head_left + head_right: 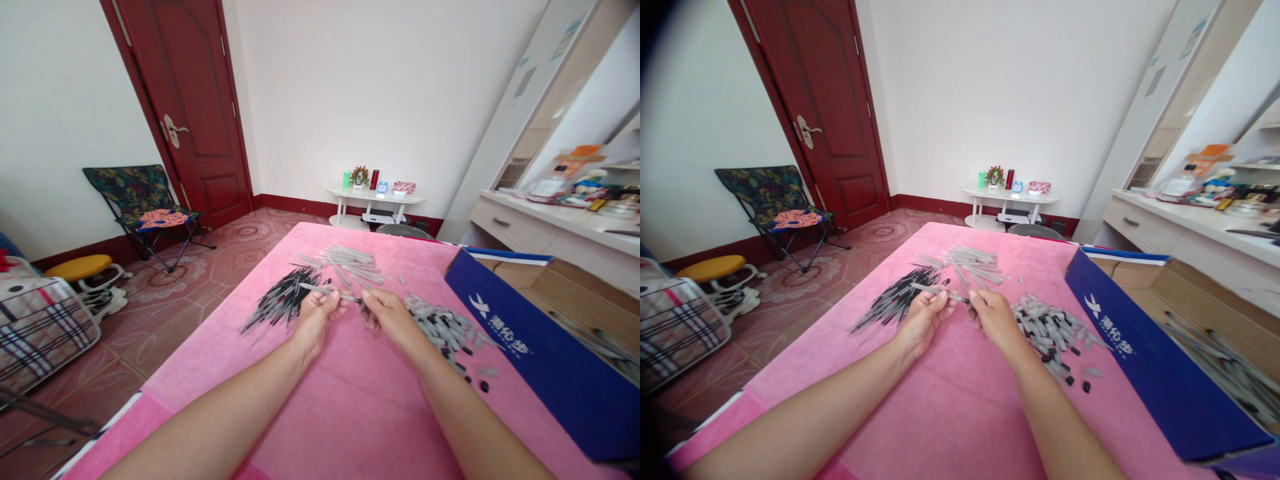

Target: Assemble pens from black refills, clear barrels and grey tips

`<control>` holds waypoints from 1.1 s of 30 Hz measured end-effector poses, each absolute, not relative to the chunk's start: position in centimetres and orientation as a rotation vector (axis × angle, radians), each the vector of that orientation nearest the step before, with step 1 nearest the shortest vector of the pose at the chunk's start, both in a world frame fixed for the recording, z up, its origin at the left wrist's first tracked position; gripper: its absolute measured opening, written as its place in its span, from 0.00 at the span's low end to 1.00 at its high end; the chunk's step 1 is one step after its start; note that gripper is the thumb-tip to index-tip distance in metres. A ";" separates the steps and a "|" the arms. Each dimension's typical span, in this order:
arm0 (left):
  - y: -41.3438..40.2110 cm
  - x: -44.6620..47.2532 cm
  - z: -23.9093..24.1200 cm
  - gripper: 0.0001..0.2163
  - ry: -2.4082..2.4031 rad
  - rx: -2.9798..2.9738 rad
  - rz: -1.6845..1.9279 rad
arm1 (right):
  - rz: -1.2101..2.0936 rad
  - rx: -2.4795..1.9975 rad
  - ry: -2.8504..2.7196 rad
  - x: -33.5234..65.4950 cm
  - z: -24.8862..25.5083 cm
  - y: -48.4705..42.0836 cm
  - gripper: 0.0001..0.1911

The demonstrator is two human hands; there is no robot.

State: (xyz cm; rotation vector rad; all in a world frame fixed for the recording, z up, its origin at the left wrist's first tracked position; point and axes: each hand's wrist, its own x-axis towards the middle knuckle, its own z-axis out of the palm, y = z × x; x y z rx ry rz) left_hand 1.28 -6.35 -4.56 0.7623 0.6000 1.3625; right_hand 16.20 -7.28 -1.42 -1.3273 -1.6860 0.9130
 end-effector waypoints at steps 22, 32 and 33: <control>-6.8 1.2 -4.1 0.16 0.852 1.221 1.169 | 0.684 -1.422 -1.685 21.6 -0.9 -6.1 0.12; -7.1 1.5 -3.7 0.16 0.879 1.192 1.128 | 0.918 -1.405 -1.414 21.4 0.5 -6.9 0.14; -7.1 1.5 -3.7 0.16 0.883 1.187 1.129 | 0.922 -1.402 -1.425 21.4 0.5 -6.9 0.14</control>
